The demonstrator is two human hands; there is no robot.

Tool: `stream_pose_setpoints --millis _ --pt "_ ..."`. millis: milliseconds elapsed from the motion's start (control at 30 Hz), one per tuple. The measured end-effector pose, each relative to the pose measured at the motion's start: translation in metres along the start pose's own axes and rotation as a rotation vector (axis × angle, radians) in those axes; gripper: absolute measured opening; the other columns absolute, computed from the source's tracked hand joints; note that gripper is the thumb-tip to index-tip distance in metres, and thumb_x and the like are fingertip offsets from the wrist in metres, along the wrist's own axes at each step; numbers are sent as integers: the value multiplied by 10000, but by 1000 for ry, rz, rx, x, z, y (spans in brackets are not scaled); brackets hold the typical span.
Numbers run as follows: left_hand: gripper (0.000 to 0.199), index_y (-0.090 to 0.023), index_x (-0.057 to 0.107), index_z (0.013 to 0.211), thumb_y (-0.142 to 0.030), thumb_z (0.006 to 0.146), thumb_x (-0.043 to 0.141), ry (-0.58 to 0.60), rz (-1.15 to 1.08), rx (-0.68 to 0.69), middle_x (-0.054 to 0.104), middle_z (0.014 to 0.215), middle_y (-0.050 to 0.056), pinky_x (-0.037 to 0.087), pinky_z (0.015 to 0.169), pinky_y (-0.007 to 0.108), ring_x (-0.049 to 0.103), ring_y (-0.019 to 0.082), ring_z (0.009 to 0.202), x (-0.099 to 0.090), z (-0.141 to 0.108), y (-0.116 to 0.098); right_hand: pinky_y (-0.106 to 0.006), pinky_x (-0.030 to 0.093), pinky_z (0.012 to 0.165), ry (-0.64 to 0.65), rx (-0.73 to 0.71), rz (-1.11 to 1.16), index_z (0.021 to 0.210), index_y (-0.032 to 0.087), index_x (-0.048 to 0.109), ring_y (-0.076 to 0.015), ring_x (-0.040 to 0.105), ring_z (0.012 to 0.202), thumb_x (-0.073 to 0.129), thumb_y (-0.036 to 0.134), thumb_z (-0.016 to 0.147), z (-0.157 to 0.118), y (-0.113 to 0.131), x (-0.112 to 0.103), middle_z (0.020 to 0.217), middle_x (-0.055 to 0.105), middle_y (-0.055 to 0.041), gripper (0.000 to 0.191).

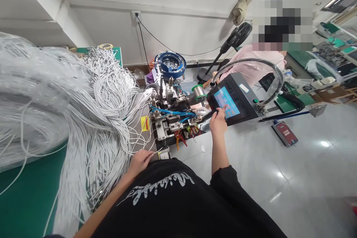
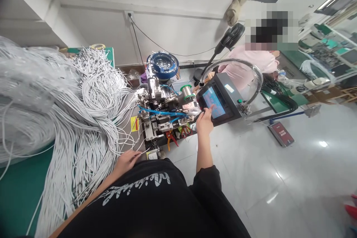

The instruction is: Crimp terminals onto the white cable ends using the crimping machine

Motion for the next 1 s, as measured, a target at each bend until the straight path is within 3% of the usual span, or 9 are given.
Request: stream_pose_setpoints --millis 267,400,467,600,667,700,800,867,1000 --pt "216 -209 632 964 -315 920 450 -33 -48 -54 675 871 42 451 757 309 604 180 820 -9 -4 3 -296 444 716 6 43 129 1198 231 523 -185 591 897 275 345 936 22 11 -9 1434 367 -110 378" --pt "210 -210 634 927 -329 913 462 -129 -100 -116 681 888 39 449 773 326 607 178 821 -25 -5 2 -298 436 767 -52 -41 354 1134 176 573 -184 593 880 313 308 924 -5 28 -8 1185 598 -124 359" --pt "206 -222 639 917 -336 909 468 -153 -133 -136 683 875 30 447 787 337 609 177 817 -32 -5 0 -280 445 723 153 -206 531 1092 158 602 -162 591 764 377 344 908 -35 50 8 957 673 -94 345" --pt "200 -250 654 895 -346 903 478 -126 -176 -150 691 843 17 439 798 345 614 178 810 -41 0 -7 -231 448 596 1055 -533 860 1259 187 519 -103 534 607 590 372 802 -134 102 54 870 668 -36 498" --pt "209 -240 660 882 -342 906 480 -114 -193 -164 691 842 16 431 807 336 611 166 809 -45 4 -9 -221 454 582 1414 -522 1009 1369 215 395 -87 528 614 644 367 765 -176 116 67 948 652 -37 670" --pt "214 -231 663 875 -338 908 481 -112 -200 -172 690 843 16 425 814 331 608 158 809 -47 6 -10 -221 459 587 1513 -474 1087 1388 225 362 -84 531 630 651 369 764 -190 122 72 986 641 -42 703" --pt "213 -217 670 860 -332 906 496 -125 -216 -191 687 822 12 415 819 324 596 144 799 -53 10 -11 -225 464 607 1606 -328 1235 1317 217 459 -82 539 651 631 381 791 -209 134 87 1019 627 -53 577" --pt "204 -218 678 859 -324 900 508 -144 -218 -205 684 801 12 418 807 327 591 144 783 -56 12 -12 -228 459 601 1607 -319 1223 1198 195 565 -81 534 620 619 392 804 -214 140 96 973 643 -52 444" --pt "164 -260 698 898 -291 878 539 -129 -261 -180 696 831 12 439 830 353 596 167 838 -60 15 -16 -224 429 551 1475 -385 1116 979 170 653 -92 515 554 543 439 852 -211 145 105 799 647 -30 317"
Point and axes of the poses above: each hand's wrist, its own z-axis towards the middle knuckle, its own x-axis out of the palm, y = z × x, the point moved 6 cm from there along z, towards the middle knuckle
